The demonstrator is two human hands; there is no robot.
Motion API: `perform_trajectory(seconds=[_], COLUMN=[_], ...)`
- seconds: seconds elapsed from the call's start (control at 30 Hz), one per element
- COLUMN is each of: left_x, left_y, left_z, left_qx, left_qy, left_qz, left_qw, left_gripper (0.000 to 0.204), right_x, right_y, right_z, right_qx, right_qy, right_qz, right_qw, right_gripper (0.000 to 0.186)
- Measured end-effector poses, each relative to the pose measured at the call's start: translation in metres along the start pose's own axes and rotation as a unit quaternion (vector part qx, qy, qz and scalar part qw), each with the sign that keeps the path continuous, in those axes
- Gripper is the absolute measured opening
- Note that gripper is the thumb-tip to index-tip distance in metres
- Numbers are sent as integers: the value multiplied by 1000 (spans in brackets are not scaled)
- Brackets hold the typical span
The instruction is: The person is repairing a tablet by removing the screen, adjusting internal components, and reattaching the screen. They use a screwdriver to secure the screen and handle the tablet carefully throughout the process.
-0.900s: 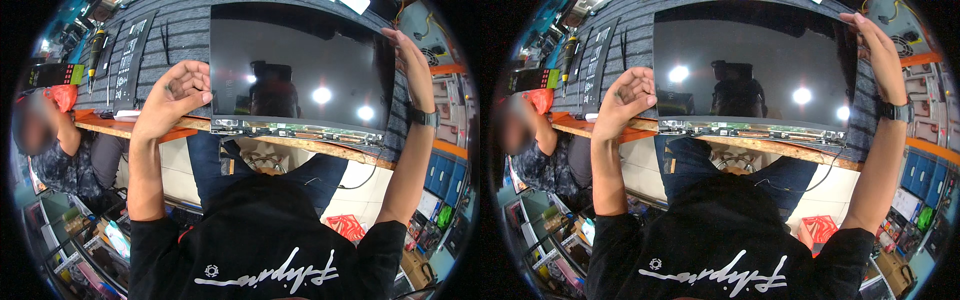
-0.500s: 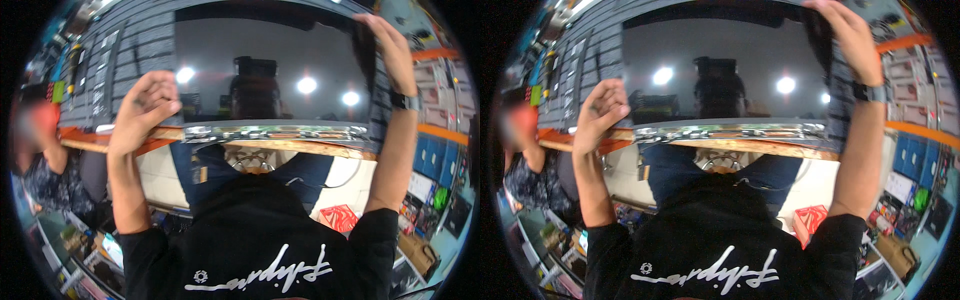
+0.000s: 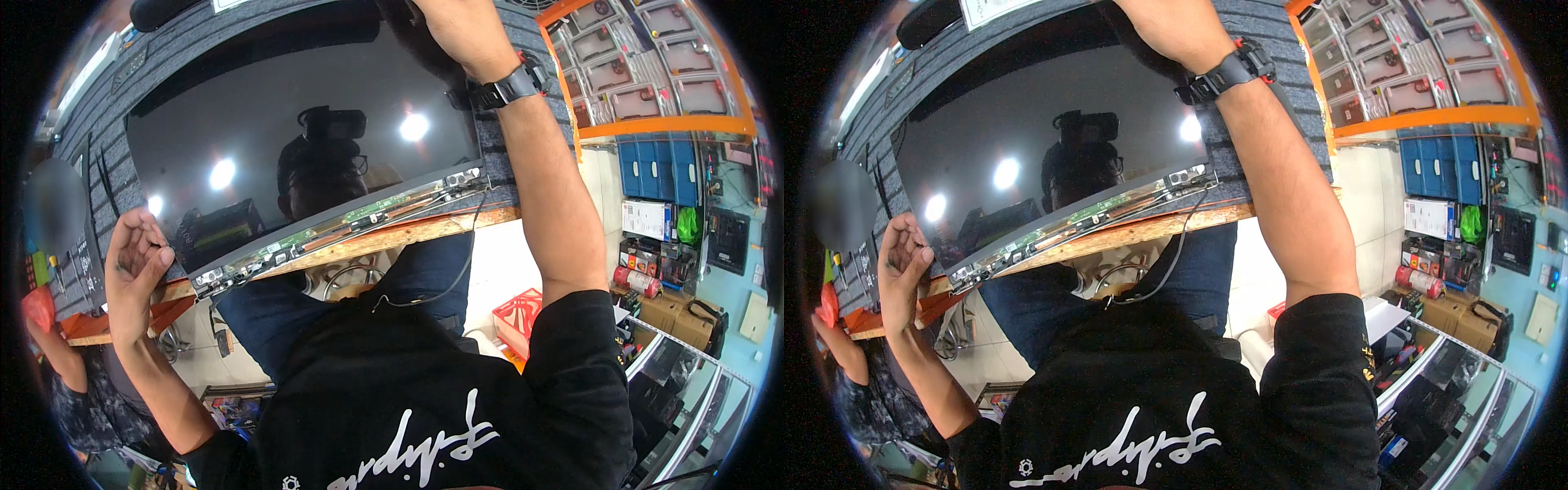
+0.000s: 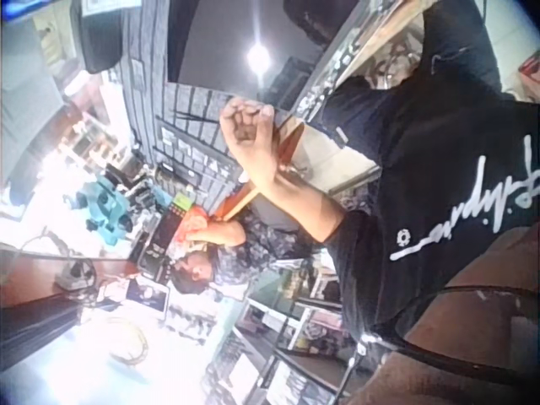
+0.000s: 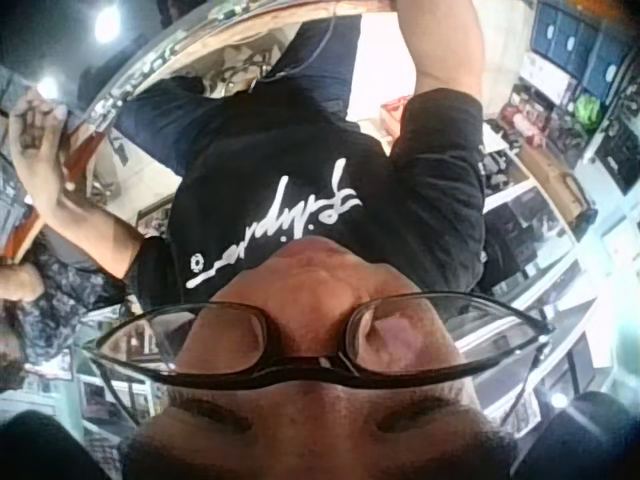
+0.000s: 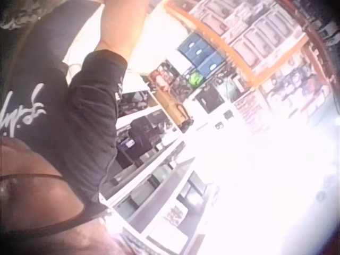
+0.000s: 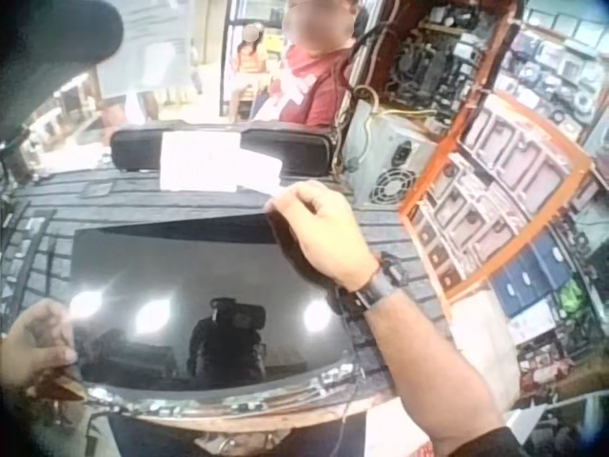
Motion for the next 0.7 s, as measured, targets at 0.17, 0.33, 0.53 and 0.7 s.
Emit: perform_trajectory(seconds=[0.17,0.33,0.53,0.7], left_x=[-4,4,18,49], left_y=[0,13,26,36], left_z=[3,16,23,20], left_qx=[-17,-26,19,21], left_qy=[-18,-37,-55,32], left_qz=[-19,-53,-199,-313], left_qw=[1000,998,978,949], left_gripper=[45,78,116,134], right_x=[0,2,5,4], right_y=[0,0,-8,-6], right_z=[-1,-2,2,3], right_qx=[-6,-13,88,91], right_qy=[-6,-2,-1,3], right_qz=[0,-16,-95,-88], right_qw=[1000,1000,992,992], right_gripper=[26,25,24,24])
Point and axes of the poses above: each hand's wrist, its own z-axis away from the middle knuckle, its own x-axis out of the palm, y = z × x, the point moved 2 cm from there along -z, towards the middle knuckle, and after that the axes turned 13 degrees about -y, right-handed, at the moved point
